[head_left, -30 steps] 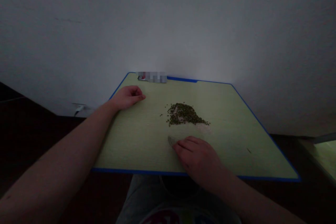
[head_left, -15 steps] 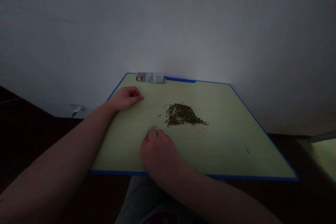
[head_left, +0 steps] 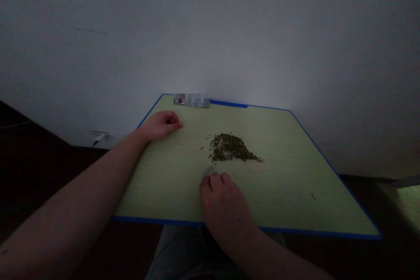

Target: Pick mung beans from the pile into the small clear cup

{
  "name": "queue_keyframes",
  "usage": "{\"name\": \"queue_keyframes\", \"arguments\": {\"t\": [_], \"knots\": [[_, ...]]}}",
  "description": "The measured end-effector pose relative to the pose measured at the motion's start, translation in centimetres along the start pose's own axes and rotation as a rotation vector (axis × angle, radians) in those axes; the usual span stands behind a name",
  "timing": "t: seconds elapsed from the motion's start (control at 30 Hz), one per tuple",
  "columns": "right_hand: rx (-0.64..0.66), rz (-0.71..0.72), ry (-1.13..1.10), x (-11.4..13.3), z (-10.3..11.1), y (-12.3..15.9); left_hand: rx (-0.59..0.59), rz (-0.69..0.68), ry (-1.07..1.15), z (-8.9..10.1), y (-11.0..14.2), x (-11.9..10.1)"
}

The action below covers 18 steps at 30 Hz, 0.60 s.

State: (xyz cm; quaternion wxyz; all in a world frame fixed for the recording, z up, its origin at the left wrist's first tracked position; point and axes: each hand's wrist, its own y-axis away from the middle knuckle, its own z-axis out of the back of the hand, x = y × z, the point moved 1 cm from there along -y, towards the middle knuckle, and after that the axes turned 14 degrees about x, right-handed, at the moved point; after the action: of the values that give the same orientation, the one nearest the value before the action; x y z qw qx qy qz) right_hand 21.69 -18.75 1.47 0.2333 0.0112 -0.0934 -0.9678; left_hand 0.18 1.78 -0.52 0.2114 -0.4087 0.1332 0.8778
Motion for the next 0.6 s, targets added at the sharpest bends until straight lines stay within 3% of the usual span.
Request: {"name": "queue_keyframes", "arguments": {"t": [0.37,0.6], "knots": [[-0.021,-0.015,0.071,-2.7,-1.7,2.6,0.006,-0.006,0.043,-0.1,0.1,-0.1],[-0.09,0.103,-0.004,-0.9,-1.0,1.4,-0.003,0.006,0.037,0.0,0.2,-0.3]]}}
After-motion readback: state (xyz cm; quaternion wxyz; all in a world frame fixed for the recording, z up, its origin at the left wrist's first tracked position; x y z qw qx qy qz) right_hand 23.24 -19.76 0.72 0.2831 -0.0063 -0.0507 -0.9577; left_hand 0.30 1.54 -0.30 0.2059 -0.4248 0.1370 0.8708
